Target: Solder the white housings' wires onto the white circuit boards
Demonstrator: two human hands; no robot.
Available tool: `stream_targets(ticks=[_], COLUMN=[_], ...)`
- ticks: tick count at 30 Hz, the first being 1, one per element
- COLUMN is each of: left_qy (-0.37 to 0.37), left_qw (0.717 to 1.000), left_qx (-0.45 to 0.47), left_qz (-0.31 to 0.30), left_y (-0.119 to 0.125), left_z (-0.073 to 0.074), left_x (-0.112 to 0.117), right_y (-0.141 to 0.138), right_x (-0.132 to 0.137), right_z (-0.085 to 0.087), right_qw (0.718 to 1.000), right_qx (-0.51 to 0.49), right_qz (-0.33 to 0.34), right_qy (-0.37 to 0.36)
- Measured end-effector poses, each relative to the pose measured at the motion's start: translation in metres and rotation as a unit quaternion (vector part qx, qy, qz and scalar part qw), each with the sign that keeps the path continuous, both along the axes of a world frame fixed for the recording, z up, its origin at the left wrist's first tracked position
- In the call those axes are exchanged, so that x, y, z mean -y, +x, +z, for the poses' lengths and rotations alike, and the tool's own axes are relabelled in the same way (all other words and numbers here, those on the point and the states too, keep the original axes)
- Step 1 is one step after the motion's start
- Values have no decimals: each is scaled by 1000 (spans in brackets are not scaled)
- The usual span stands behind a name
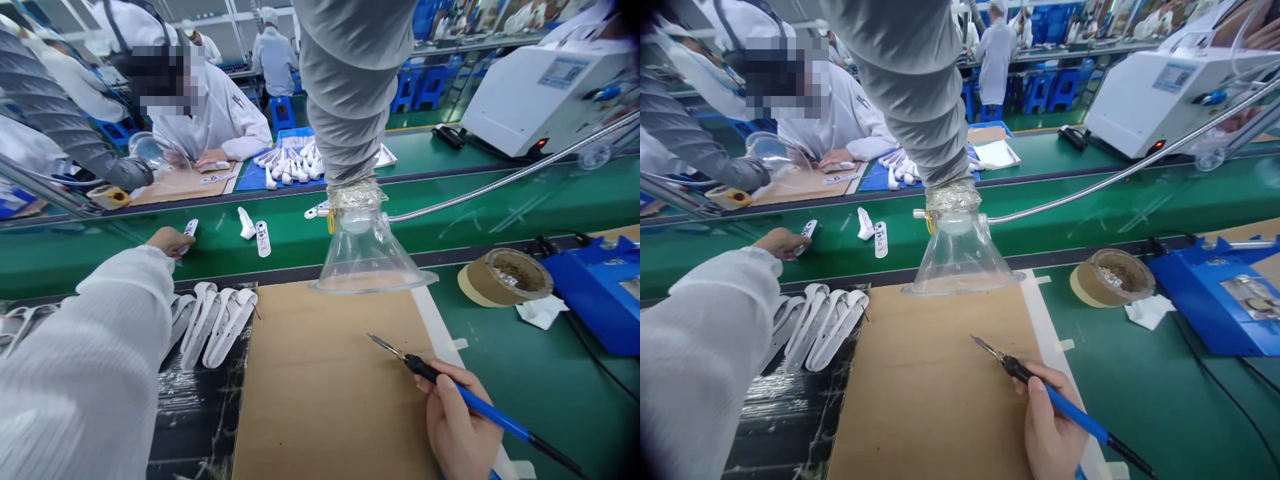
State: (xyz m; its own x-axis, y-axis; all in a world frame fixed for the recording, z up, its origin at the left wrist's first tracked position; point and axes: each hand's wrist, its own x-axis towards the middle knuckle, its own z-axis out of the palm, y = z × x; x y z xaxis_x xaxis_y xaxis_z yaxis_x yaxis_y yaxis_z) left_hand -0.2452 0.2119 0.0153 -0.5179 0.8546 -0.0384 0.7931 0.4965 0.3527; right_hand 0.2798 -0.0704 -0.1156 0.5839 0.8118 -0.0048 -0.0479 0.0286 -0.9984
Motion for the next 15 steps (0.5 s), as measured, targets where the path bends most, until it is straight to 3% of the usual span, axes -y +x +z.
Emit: stream_targets(ticks=[3, 6, 9, 12, 14, 15], left_qy=[-62, -76, -85, -88, -100, -106], left_qw=[997, 996, 986, 963, 909, 888], left_qx=[17, 25, 30, 30, -36, -70], left_qz=[31, -27, -141, -254, -403, -443], left_y=[18, 56, 116, 180, 215, 229], left_z=[11, 14, 6, -12, -26, -33], left_x=[19, 55, 109, 168, 201, 214], right_y=[1, 1, 0, -1, -2, -2], right_x=[-1, -4, -10, -16, -17, -18], right_z=[0, 5, 9, 13, 13, 13], right_qw=[1000, 1000, 996, 990, 989, 989], right_qx=[7, -26, -90, -131, -135, -135], right_qz=[-14, -8, -1, -15, -21, -20], right_qy=[-17, -5, 29, 47, 48, 47])
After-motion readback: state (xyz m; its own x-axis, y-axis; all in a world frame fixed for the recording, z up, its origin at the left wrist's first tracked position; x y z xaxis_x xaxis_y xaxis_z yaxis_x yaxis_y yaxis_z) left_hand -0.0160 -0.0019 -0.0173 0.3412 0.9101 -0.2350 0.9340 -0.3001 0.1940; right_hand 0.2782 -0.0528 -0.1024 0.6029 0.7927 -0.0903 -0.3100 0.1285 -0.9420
